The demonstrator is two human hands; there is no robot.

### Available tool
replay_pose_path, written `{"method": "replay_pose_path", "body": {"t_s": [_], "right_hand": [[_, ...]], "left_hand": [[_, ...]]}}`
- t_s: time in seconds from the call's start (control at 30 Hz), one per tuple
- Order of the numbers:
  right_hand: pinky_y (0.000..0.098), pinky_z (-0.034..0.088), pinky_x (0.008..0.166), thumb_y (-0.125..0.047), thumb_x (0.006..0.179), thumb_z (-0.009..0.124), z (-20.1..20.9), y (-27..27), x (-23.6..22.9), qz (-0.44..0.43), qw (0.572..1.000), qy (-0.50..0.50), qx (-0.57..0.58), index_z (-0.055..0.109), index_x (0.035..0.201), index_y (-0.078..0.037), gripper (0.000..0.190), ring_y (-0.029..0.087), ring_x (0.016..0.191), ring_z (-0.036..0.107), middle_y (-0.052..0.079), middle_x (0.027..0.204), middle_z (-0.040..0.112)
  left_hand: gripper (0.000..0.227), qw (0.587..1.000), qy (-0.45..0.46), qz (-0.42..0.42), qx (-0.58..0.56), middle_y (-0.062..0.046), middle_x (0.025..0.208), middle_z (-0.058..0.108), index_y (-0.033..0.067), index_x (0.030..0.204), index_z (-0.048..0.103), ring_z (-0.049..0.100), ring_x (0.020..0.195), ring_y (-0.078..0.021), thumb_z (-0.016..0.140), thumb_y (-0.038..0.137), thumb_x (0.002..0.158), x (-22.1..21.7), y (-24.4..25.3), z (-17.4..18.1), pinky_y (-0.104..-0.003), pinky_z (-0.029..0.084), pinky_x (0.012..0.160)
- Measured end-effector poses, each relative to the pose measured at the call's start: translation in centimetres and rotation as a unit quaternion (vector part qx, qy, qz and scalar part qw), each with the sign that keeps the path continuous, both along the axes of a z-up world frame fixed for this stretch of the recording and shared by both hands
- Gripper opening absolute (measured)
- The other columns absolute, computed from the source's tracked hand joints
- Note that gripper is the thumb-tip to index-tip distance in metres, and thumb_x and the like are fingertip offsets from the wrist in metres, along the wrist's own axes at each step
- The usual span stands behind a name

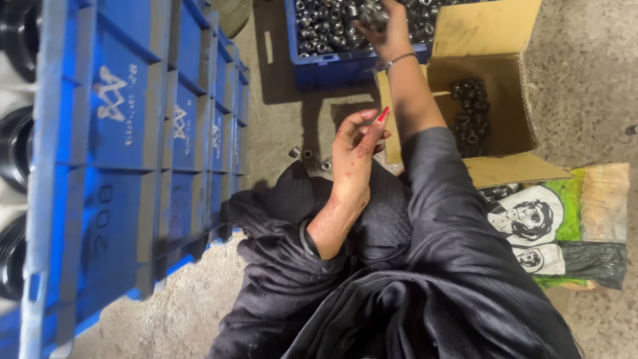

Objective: The person sits on the floor and repeatedly picks up small cylindrical metal parts from a cardboard box, holds them in the left hand, and transfers them into a blue plastic crate. The person handles the parts one at a time or in small groups throughout the clip.

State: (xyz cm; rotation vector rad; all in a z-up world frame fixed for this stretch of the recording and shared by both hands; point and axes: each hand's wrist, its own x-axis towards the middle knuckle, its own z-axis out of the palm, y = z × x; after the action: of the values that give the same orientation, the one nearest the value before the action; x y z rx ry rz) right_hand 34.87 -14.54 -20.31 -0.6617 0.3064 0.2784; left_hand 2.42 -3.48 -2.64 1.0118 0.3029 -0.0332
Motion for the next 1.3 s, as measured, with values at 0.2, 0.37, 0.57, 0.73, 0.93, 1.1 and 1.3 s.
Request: {"method": "replay_pose_path", "body": {"t_s": [0.2,0.37,0.57,0.73,0.93,1.1,1.3], "right_hand": [[0.0361,0.065,0.072,-0.015,0.090,0.069,3.2,-1.7,-1.7,0.057,0.907,-0.128,-0.397,0.070,0.111,-0.011,0.022,0.012,0.087,0.067,-0.002,0.100,0.070],[0.0383,0.054,0.065,-0.008,0.092,0.065,2.8,-10.8,-8.6,-0.079,0.600,-0.415,-0.679,0.070,0.087,-0.007,0.007,0.026,0.074,0.069,0.010,0.084,0.071],[0.0489,0.055,0.085,-0.014,0.096,0.069,-3.2,-24.3,-11.8,0.090,0.409,-0.247,-0.874,0.071,0.093,-0.012,0.005,0.039,0.096,0.066,0.016,0.100,0.070],[0.0492,0.043,0.106,-0.026,0.065,0.087,-8.0,-29.2,-11.6,0.162,0.471,-0.028,-0.867,0.049,0.141,-0.013,0.087,0.046,0.130,0.046,0.026,0.146,0.042],[0.0547,0.043,0.106,-0.037,0.061,0.091,-12.3,-30.3,-8.9,0.128,0.516,-0.021,-0.847,0.029,0.157,-0.006,0.118,0.047,0.136,0.043,0.024,0.159,0.029],[0.0717,0.029,0.109,-0.055,0.066,0.091,-16.1,-29.4,-7.5,0.159,0.427,0.090,-0.886,0.037,0.153,-0.015,0.110,0.051,0.142,0.027,0.022,0.159,0.024],[0.0738,0.028,0.109,-0.061,0.068,0.086,-18.3,-28.7,-7.7,0.150,0.431,0.077,-0.886,0.037,0.157,-0.017,0.110,0.057,0.140,0.026,0.029,0.161,0.018]], "left_hand": [[0.034,0.998,0.041,-0.039,-0.024,-0.001,0.108,0.061,0.0080,0.128,0.058,0.060,0.096,-0.0105,0.066,0.017,0.097,-0.1,0.4,1.0,-0.026,0.049,0.078],[0.024,0.995,0.059,-0.068,-0.053,-0.001,0.103,0.060,0.0080,0.124,0.060,0.059,0.092,-0.0118,0.064,0.016,0.101,-1.0,1.3,1.8,-0.028,0.048,0.078],[0.018,0.983,0.129,-0.084,-0.101,-0.005,0.099,0.060,0.0065,0.120,0.060,0.059,0.089,-0.0163,0.060,0.015,0.104,-2.2,3.1,3.2,-0.032,0.046,0.079],[0.023,0.979,0.171,-0.025,-0.112,-0.006,0.099,0.060,0.0066,0.118,0.061,0.060,0.090,-0.0201,0.058,0.016,0.097,-3.4,5.5,3.6,-0.035,0.048,0.079],[0.024,0.975,0.120,-0.001,-0.186,-0.007,0.102,0.054,0.0058,0.125,0.057,0.051,0.093,-0.0240,0.057,0.015,0.103,-6.1,10.1,-1.1,-0.041,0.044,0.078],[0.023,0.951,0.097,-0.034,-0.292,-0.010,0.101,0.054,0.0093,0.126,0.057,0.052,0.095,-0.0292,0.059,0.016,0.103,-7.9,12.4,-5.3,-0.045,0.044,0.076],[0.023,0.955,0.071,-0.049,-0.283,-0.012,0.098,0.056,0.0024,0.125,0.058,0.055,0.092,-0.0296,0.058,0.014,0.105,-8.3,13.6,-7.8,-0.046,0.046,0.074]]}}
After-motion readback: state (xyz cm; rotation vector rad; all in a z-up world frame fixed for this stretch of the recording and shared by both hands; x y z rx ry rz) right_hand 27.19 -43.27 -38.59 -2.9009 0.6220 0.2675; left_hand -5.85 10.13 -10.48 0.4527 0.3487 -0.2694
